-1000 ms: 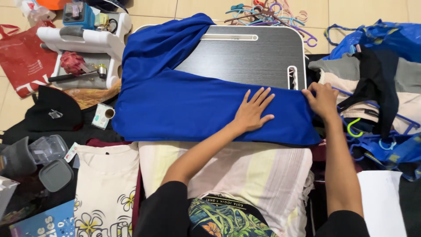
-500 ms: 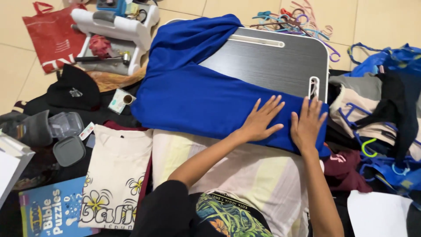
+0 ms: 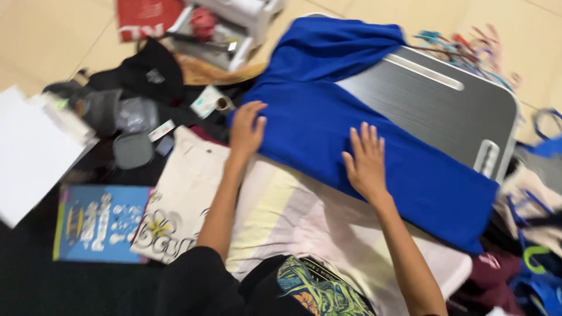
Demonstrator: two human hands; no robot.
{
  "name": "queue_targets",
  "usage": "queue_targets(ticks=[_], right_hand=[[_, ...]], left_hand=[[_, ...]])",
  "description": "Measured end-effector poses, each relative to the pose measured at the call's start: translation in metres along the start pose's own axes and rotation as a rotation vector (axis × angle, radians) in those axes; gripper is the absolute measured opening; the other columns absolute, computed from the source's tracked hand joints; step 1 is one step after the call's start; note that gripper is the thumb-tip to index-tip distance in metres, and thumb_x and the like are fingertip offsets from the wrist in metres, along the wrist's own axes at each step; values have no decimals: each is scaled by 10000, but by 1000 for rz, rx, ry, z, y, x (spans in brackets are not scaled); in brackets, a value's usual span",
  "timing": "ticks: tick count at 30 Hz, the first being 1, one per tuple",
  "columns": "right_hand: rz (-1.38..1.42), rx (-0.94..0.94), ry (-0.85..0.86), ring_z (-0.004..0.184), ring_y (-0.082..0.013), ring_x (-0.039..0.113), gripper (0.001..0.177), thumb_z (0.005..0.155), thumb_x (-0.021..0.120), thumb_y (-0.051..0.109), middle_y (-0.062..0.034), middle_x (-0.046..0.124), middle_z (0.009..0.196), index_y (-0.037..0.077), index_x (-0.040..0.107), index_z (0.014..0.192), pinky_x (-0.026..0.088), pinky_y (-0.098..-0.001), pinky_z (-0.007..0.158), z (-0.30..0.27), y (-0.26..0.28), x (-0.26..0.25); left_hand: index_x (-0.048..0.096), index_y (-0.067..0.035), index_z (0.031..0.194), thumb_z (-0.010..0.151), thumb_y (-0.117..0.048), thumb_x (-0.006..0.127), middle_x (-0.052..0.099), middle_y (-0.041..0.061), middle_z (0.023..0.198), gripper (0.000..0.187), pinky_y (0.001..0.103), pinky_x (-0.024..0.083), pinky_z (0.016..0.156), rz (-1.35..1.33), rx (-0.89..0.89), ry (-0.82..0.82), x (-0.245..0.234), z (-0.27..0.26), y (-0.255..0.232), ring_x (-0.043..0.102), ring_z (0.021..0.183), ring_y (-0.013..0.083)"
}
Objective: Folding a blue garment and using a lint roller on both a blue garment and a maroon t-shirt.
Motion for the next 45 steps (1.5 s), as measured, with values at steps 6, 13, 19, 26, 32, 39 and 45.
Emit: queue_targets(ticks=[6, 13, 19, 26, 32, 39, 45], right_hand=[[170, -296, 128, 1558, -432, 216, 604, 1000, 594, 201, -252, 276, 1661, 49, 414, 1557, 176, -572, 1253, 95, 116, 76], [249, -395, 115, 1539, -452, 297, 508, 992, 567, 109, -262, 375, 1627, 37, 506, 1491, 229, -555, 1258, 147, 177, 133], [80, -490, 206, 1440, -409, 425, 399, 972, 613, 144, -214, 581, 1425, 46, 606, 1359, 258, -570, 1211, 189, 201, 161], [90, -409, 205, 1428, -398, 431, 317, 943, 639, 168, -191, 629, 1354, 69, 683, 1240, 251, -567, 1213, 191, 192, 160], [255, -341, 125, 1437, -396, 435, 278, 957, 625, 115, -192, 632, 1365, 63, 692, 1222, 257, -550, 1228, 179, 175, 123], [511, 28, -106, 1126, -307, 611, 334, 984, 635, 108, -161, 664, 1222, 90, 682, 1314, 483, -412, 976, 135, 136, 41], [537, 17, -297, 950, -230, 604, 254, 970, 670, 91, -121, 708, 1226, 81, 712, 1221, 533, -331, 808, 68, 78, -15]], left_hand=[[654, -124, 1350, 975, -223, 672, 549, 154, 1496, 388, 523, 334, 1166, 212, 0, 36, -20, -35, 7, 447, 1428, 363], [663, -98, 1285, 916, -228, 699, 590, 138, 1381, 393, 531, 389, 1095, 403, -320, -115, -34, -40, 84, 477, 1358, 356], [715, -97, 1129, 827, -159, 725, 640, 84, 1212, 309, 490, 429, 1029, 493, -490, 93, 8, 8, 184, 536, 1261, 312], [770, -140, 1023, 869, -198, 706, 699, 67, 1135, 176, 589, 351, 1121, 796, -414, 221, 79, 6, 301, 515, 1296, 291], [742, -121, 983, 769, -176, 737, 714, 54, 1062, 221, 579, 373, 1016, 724, -274, -58, -43, 55, 141, 557, 1146, 316], [709, -82, 994, 877, -232, 783, 679, 77, 960, 204, 465, 457, 908, 128, -137, -165, -80, 61, -11, 600, 1017, 316], [727, -68, 1032, 902, -221, 770, 755, 63, 975, 205, 358, 523, 851, -338, -207, 31, 4, 38, -51, 712, 953, 224]])
Point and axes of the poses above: each hand's wrist, its own z-axis towards the middle knuckle, its own x-axis out of the palm, y = z × x, the point moved 1 cm from there along z, towards the middle knuckle
